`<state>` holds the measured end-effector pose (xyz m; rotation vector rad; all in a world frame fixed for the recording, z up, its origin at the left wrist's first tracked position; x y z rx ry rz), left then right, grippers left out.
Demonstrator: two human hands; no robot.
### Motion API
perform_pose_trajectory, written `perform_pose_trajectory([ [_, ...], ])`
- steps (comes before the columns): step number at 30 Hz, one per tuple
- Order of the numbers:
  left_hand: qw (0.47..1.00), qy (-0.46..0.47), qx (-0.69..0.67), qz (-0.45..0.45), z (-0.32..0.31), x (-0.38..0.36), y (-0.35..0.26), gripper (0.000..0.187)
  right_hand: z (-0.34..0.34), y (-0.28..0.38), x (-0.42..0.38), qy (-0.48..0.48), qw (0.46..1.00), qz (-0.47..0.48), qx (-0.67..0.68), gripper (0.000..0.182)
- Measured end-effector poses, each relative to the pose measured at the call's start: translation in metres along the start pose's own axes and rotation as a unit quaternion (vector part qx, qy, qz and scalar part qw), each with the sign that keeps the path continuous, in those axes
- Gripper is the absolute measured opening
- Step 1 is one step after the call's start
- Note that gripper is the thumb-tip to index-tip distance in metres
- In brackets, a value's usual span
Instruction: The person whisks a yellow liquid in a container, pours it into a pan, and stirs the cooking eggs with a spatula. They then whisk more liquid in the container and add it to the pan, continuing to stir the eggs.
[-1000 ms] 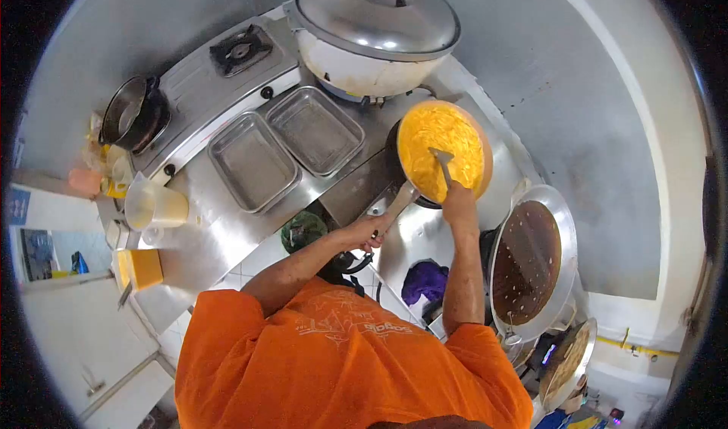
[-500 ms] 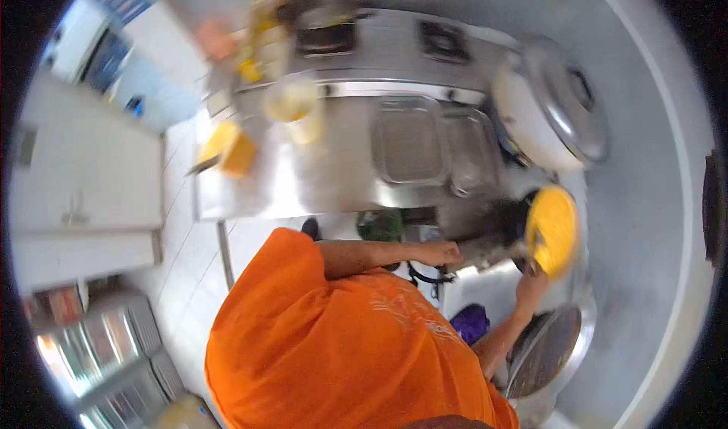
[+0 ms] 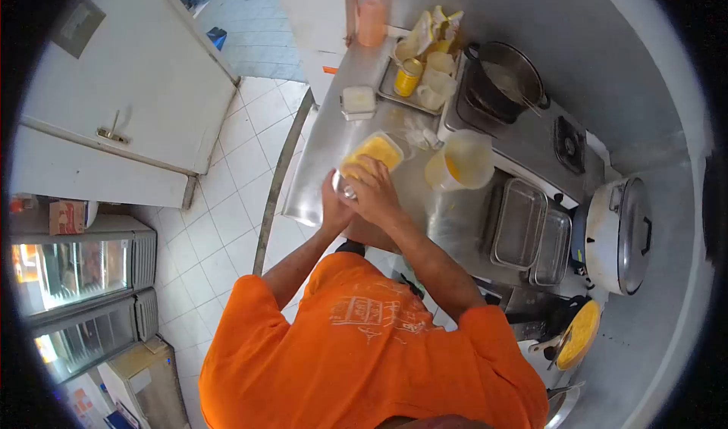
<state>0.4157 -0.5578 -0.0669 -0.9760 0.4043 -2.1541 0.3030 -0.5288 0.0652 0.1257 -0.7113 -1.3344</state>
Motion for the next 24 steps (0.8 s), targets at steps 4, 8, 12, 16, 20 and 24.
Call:
perform_pose_trajectory([
  [4,0.955,-0.066,-0.265,0.118,0.016,0.041,-0.019,0.068,-0.044,-0.047,0.02,-0.167,0.953,-0.152,0.204,0.016],
  [8,0.918,-0.047,-0.302,0.252,-0.002,0.032,-0.008,0.062,0.02,-0.079,0.054,-0.29,0.824,-0.285,0.394,0.017],
  [12,0.899,-0.016,-0.38,0.218,0.005,0.044,-0.007,0.065,-0.031,-0.122,0.042,-0.321,0.84,-0.31,0.309,0.021],
  [16,0.905,-0.035,-0.341,0.253,0.006,0.042,-0.006,0.06,-0.009,-0.097,0.07,-0.341,0.815,-0.319,0.344,0.024],
  [20,0.923,-0.022,-0.326,0.201,-0.003,0.036,-0.002,0.056,-0.02,-0.126,0.051,-0.368,0.784,-0.382,0.323,0.025],
  [24,0.927,-0.019,-0.302,0.223,0.024,0.052,-0.012,0.056,-0.031,-0.133,0.045,-0.372,0.798,-0.362,0.306,0.028],
])
Point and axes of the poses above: each hand's wrist, its own x-axis towards the middle knuckle, its own z-axis out of the back of the hand, y = z × x, the point moved 4 cm from there along x, towards the middle knuckle, and after that the axes turned 5 degrees about -z, right-handed, at the moved point
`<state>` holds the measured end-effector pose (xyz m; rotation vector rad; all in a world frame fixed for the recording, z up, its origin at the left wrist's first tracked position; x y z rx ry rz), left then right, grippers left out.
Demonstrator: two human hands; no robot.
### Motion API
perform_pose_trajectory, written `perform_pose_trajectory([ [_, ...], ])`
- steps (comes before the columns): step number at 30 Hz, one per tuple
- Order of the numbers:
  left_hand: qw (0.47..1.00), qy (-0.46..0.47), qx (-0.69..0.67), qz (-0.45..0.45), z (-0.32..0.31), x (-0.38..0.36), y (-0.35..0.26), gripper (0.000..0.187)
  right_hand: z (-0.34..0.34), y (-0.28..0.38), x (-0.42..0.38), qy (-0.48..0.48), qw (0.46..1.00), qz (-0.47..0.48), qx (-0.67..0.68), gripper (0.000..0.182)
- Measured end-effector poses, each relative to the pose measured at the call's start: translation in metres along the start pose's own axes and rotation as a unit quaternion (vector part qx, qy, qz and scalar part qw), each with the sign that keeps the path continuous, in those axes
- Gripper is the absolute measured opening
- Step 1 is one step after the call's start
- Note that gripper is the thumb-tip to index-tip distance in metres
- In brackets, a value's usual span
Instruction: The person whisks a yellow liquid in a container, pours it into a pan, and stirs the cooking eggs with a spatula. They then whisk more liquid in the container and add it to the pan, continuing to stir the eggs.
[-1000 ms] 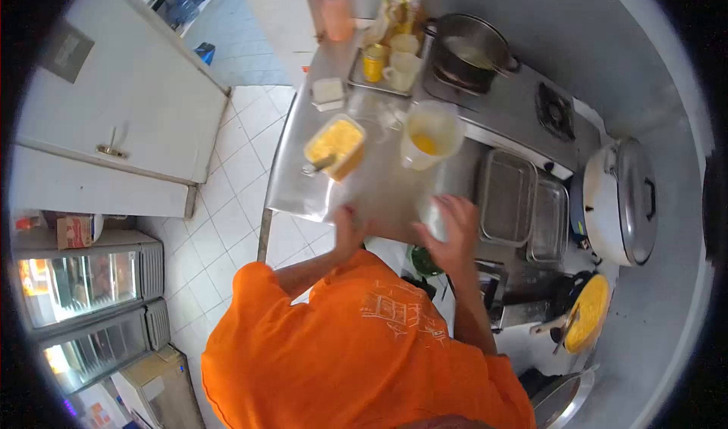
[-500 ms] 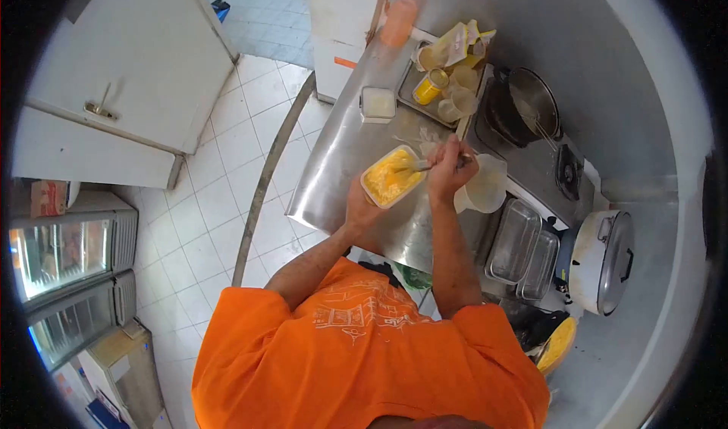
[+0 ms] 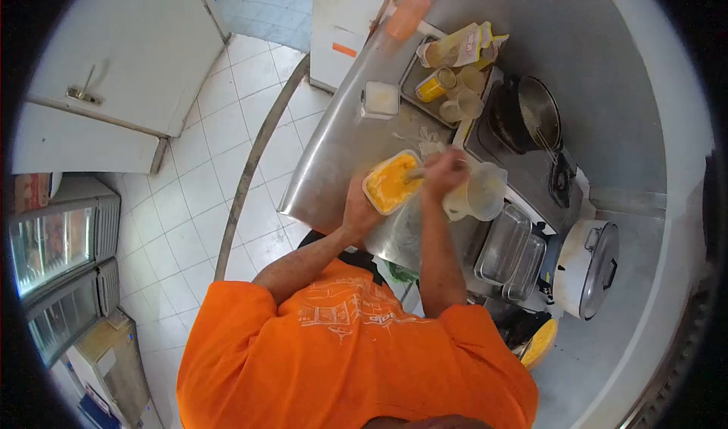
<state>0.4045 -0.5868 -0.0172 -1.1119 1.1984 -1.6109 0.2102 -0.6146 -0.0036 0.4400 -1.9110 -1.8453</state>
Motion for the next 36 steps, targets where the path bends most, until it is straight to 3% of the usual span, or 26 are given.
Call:
perform_pose_trajectory([
  [2,0.997,-0.008,-0.072,-0.008,-0.005,-0.001,0.002,0.059,-0.018,0.018,-0.017,0.001,0.993,-0.112,0.035,0.028],
  [5,0.998,-0.002,0.033,-0.048,-0.001,0.005,-0.002,0.061,0.0,0.073,-0.008,0.0,0.982,-0.065,0.176,0.028],
  [6,0.993,0.007,0.102,-0.066,0.0,0.006,-0.006,0.061,0.008,0.029,-0.011,-0.084,0.994,-0.015,0.07,0.031],
  [8,0.998,0.029,-0.043,-0.028,-0.003,0.0,-0.008,0.062,0.0,0.038,-0.021,-0.029,0.99,-0.12,0.063,0.027],
  [9,0.998,0.026,-0.041,-0.039,0.001,0.007,-0.01,0.062,-0.011,0.043,-0.02,0.002,0.983,-0.169,0.067,0.025],
  [12,0.994,0.009,0.075,-0.085,0.007,0.006,-0.02,0.057,0.002,0.065,-0.024,-0.06,0.995,-0.049,0.066,0.025],
  [15,0.985,0.001,0.136,-0.105,-0.002,0.009,0.0,0.052,-0.007,0.025,-0.019,0.029,0.992,-0.12,0.02,0.026],
  [16,0.984,0.001,0.149,-0.101,-0.004,0.006,0.011,0.05,-0.004,0.056,-0.013,0.048,0.987,-0.124,0.092,0.025],
  [17,0.983,-0.001,0.159,-0.092,-0.008,-0.002,0.022,0.049,0.0,0.046,-0.013,0.002,0.991,-0.102,0.088,0.026],
  [19,0.985,0.01,0.151,-0.083,-0.01,-0.017,0.022,0.047,0.012,0.003,-0.015,-0.097,0.991,-0.052,0.08,0.027],
  [21,0.987,0.027,0.121,-0.101,-0.006,-0.006,0.01,0.046,0.004,-0.002,-0.01,-0.001,1.0,-0.029,0.0,0.029],
  [23,0.993,0.001,0.061,-0.1,0.005,0.007,-0.019,0.039,0.001,0.073,-0.015,0.007,0.988,-0.104,0.118,0.03],
  [24,0.995,-0.014,0.031,-0.098,0.008,0.01,-0.028,0.036,0.005,0.075,-0.014,0.019,0.98,-0.033,0.195,0.03],
  [27,0.994,0.019,0.067,-0.081,0.0,0.008,-0.023,0.034,-0.01,0.019,-0.025,-0.018,0.994,-0.103,0.028,0.034],
  [30,0.998,0.042,0.012,-0.051,-0.003,0.008,-0.014,0.04,0.006,0.077,-0.008,-0.012,0.984,-0.068,0.164,0.031],
  [33,0.999,0.012,-0.004,-0.037,-0.004,0.004,-0.019,0.041,-0.004,0.009,-0.021,-0.01,0.994,-0.099,0.052,0.027],
  [36,0.997,0.04,0.03,-0.052,-0.004,0.007,-0.013,0.041,0.011,0.071,-0.002,-0.008,0.986,-0.092,0.141,0.022],
])
Point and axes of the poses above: each hand's wrist, its own x-axis towards the middle knuckle, its own z-axis out of the back of the hand, y = z × x, the point moved 4 cm from there along x, towards the middle knuckle, and after that the axes turned 5 degrees about -z, right-handed, at the moved point
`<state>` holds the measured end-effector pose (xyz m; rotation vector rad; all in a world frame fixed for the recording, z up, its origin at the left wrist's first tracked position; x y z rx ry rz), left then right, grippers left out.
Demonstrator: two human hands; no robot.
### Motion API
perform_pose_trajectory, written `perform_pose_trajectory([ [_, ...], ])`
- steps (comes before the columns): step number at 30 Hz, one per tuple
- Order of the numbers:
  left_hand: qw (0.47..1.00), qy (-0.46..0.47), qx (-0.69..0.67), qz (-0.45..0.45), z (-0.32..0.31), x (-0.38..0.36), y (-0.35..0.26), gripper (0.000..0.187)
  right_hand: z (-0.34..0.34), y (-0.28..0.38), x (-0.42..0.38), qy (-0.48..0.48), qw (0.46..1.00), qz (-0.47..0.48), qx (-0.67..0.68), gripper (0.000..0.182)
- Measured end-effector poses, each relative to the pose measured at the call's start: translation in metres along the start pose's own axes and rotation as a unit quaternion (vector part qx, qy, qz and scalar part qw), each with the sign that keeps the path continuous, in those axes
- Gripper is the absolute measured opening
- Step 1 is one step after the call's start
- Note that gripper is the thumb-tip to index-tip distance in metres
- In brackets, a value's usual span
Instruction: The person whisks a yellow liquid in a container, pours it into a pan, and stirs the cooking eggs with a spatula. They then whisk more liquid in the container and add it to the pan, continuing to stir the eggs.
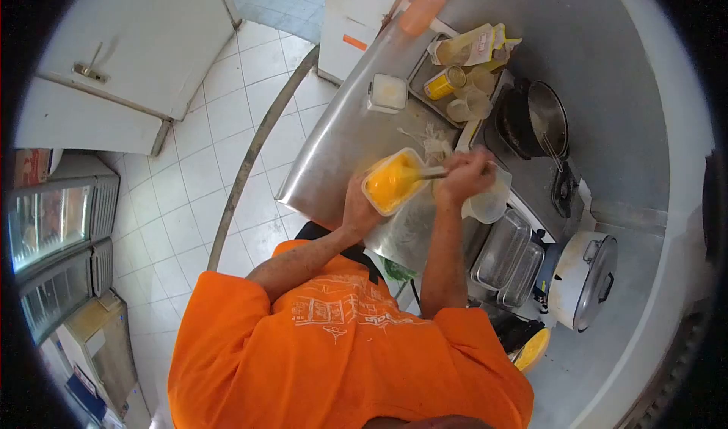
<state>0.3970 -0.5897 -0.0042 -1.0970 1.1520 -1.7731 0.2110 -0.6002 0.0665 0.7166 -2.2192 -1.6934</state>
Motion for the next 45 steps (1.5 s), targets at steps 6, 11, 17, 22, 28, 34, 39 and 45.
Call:
perform_pose_trajectory([
  [6,0.992,-0.08,0.085,-0.037,0.007,-0.009,-0.021,0.043,0.006,-0.003,-0.003,-0.007,1.0,-0.009,-0.011,0.033],
  [11,0.998,0.013,0.065,-0.016,-0.026,-0.018,0.032,0.045,0.012,-0.039,-0.006,-0.011,0.997,-0.033,-0.073,0.033],
  [17,0.996,-0.05,0.064,-0.033,-0.018,-0.014,0.01,0.037,0.024,-0.037,-0.009,-0.042,0.994,-0.011,-0.104,0.024],
  [22,0.989,-0.098,0.096,-0.051,-0.017,-0.017,0.0,0.031,0.022,-0.041,-0.01,-0.103,0.992,0.039,-0.068,0.024],
  [28,0.997,-0.07,-0.024,0.003,-0.019,-0.013,-0.002,0.029,0.03,-0.047,0.004,-0.041,0.997,0.024,-0.066,0.027],
  [34,0.997,-0.054,0.047,-0.019,-0.029,-0.025,0.032,0.034,0.013,-0.003,-0.002,-0.019,0.999,0.027,-0.003,0.034],
  [39,0.997,-0.003,0.071,-0.039,-0.026,-0.017,0.03,0.048,0.009,-0.028,0.007,-0.014,0.999,0.002,-0.046,0.03],
  [45,0.995,0.003,0.083,-0.049,-0.024,-0.02,0.027,0.05,0.002,-0.011,-0.002,0.004,0.998,-0.043,-0.053,0.027],
])
Point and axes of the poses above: each hand's wrist, its own x-axis towards the middle knuckle, its own z-axis out of the back of the hand, y = z × x, the point moved 4 cm from there along x, towards the middle knuckle, and after that the axes turned 5 degrees about -z, right-handed, at the moved point
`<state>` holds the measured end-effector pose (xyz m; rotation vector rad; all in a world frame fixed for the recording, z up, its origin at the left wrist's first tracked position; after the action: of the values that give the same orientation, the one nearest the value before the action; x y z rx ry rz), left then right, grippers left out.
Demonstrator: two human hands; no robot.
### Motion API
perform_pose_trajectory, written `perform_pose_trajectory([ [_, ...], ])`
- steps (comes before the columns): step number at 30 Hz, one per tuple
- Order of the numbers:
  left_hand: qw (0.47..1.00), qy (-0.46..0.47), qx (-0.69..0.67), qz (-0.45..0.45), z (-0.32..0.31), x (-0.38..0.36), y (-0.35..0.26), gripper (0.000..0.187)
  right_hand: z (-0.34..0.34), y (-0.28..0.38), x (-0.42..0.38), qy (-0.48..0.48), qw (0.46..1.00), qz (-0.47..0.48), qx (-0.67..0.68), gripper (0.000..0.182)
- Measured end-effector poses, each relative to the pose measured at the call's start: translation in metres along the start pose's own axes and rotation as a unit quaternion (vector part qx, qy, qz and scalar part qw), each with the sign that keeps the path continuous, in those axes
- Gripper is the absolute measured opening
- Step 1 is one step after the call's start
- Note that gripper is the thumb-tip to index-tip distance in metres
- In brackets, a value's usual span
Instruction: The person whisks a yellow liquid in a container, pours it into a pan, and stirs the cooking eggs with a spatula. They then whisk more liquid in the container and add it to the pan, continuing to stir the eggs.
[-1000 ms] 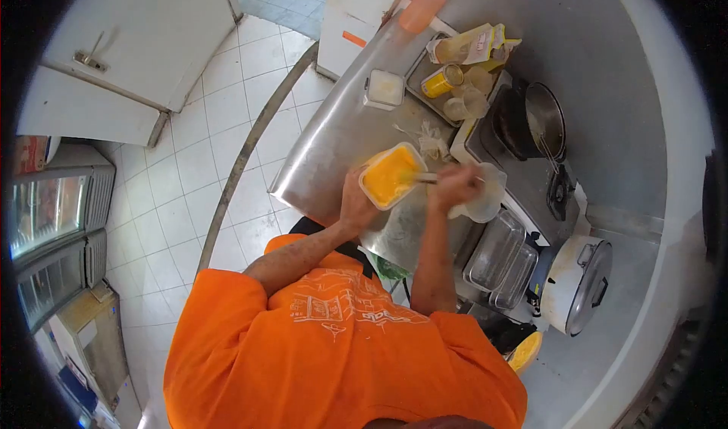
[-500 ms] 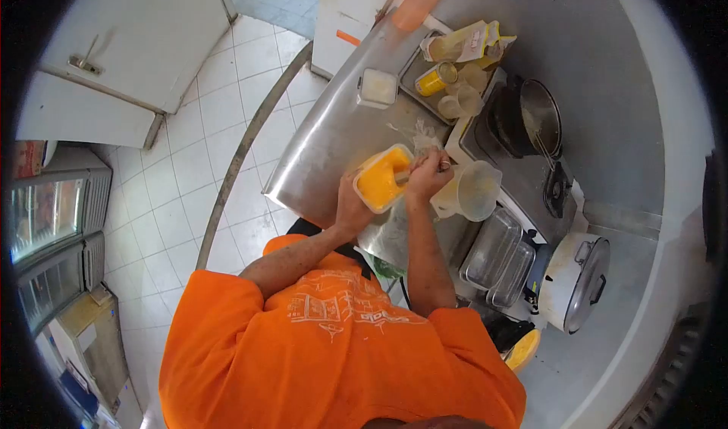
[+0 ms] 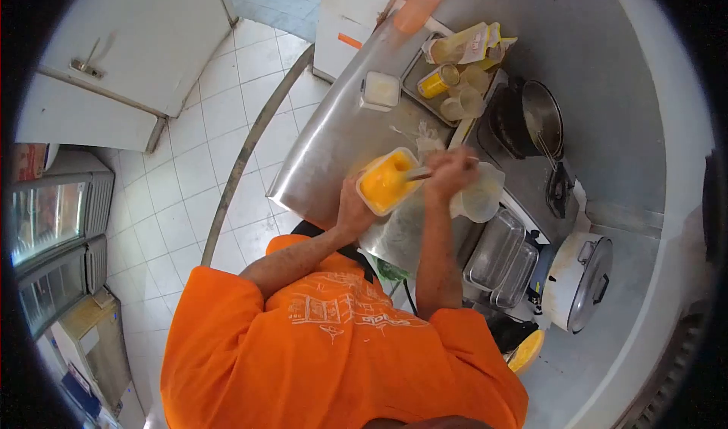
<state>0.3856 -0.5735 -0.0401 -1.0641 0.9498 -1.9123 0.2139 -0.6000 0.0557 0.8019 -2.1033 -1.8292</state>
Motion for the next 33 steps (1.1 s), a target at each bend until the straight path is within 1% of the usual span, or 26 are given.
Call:
perform_pose_trajectory([
  [1,1.0,-0.001,0.0,0.001,-0.001,0.0,0.001,0.05,0.011,0.01,0.003,-0.032,0.997,0.054,0.051,0.028],
  [3,1.0,0.012,-0.003,0.004,-0.002,0.0,0.004,0.051,0.011,-0.037,-0.003,-0.031,0.999,0.042,-0.013,0.031],
  [4,1.0,0.028,-0.014,0.004,-0.002,0.002,0.002,0.051,0.005,-0.042,-0.009,-0.034,0.998,0.04,-0.04,0.033],
  [5,0.999,0.036,-0.016,0.003,-0.001,0.003,-0.001,0.051,0.003,-0.038,-0.001,0.017,1.0,-0.009,0.014,0.034],
  [6,0.999,0.041,-0.017,-0.001,0.002,0.005,0.0,0.052,-0.001,-0.031,0.004,-0.015,0.999,0.026,0.019,0.034],
  [9,0.998,-0.041,0.054,0.004,-0.005,-0.009,0.013,0.048,0.014,-0.016,-0.003,-0.119,0.986,0.115,0.003,0.034],
  [12,1.0,-0.022,0.02,-0.002,-0.007,0.004,0.021,0.047,-0.005,-0.025,-0.002,-0.031,0.999,-0.04,-0.007,0.034],
  [14,1.0,-0.007,-0.002,0.014,-0.008,-0.003,0.023,0.046,0.0,-0.026,-0.002,-0.069,0.998,0.006,-0.009,0.029],
  [16,0.998,0.005,-0.049,0.04,-0.005,-0.01,0.011,0.046,0.012,-0.025,-0.003,-0.111,0.992,0.057,-0.012,0.023],
  [17,0.996,0.007,-0.079,0.048,-0.002,-0.004,0.006,0.046,0.008,-0.056,0.0,-0.055,0.996,0.026,-0.065,0.023],
  [19,0.998,-0.013,-0.053,0.027,0.01,0.007,-0.002,0.044,-0.003,-0.018,0.002,-0.022,1.0,0.014,0.004,0.023],
  [20,0.999,-0.035,-0.002,0.003,0.013,0.005,-0.007,0.043,-0.002,0.004,0.0,-0.006,0.999,0.004,0.031,0.023],
  [21,0.997,-0.056,0.049,-0.021,0.017,0.002,-0.013,0.041,0.004,0.023,-0.001,0.02,0.995,0.05,0.082,0.023],
  [22,0.997,-0.065,0.031,-0.008,0.025,0.007,-0.025,0.037,0.005,0.001,-0.003,0.005,0.999,0.036,0.03,0.024],
  [23,0.997,-0.072,0.013,-0.001,0.033,0.016,-0.038,0.032,0.004,-0.038,-0.002,-0.011,0.999,0.026,-0.018,0.025],
  [24,0.997,-0.079,-0.006,0.003,0.037,0.023,-0.046,0.028,-0.006,-0.043,-0.008,-0.029,0.997,0.017,-0.064,0.027],
  [25,0.999,-0.047,-0.016,-0.001,0.028,0.02,-0.035,0.034,-0.012,-0.041,-0.003,0.001,0.999,-0.032,0.024,0.03],
  [26,0.999,-0.037,-0.023,-0.002,0.021,0.016,-0.026,0.034,-0.011,-0.025,0.004,0.017,0.999,0.015,0.046,0.03],
  [27,0.999,-0.033,-0.027,0.001,0.02,0.016,-0.021,0.033,-0.006,0.011,-0.003,0.033,0.996,0.057,0.06,0.03],
  [28,0.999,-0.031,-0.03,0.008,0.018,0.013,-0.016,0.033,0.0,0.03,-0.011,0.045,0.992,0.095,0.07,0.03],
  [29,0.999,-0.026,-0.04,0.016,0.016,0.009,-0.013,0.033,0.014,-0.005,-0.004,-0.038,0.99,0.137,-0.001,0.028],
  [32,0.997,-0.03,-0.064,0.019,0.016,0.01,-0.019,0.033,0.002,-0.048,0.003,0.0,0.999,0.025,-0.029,0.027],
  [33,0.997,-0.035,-0.065,0.018,0.018,0.012,-0.018,0.033,-0.007,-0.008,-0.008,0.044,0.998,0.049,-0.001,0.025],
])
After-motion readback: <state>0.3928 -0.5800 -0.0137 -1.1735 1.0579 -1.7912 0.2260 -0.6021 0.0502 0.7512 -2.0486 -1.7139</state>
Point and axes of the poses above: each hand's wrist, its own x-axis towards the middle knuckle, its own z-axis out of the back of the hand, y = z × x, the point moved 4 cm from there along x, towards the middle knuckle, and after that the axes turned 5 degrees about -z, right-handed, at the moved point
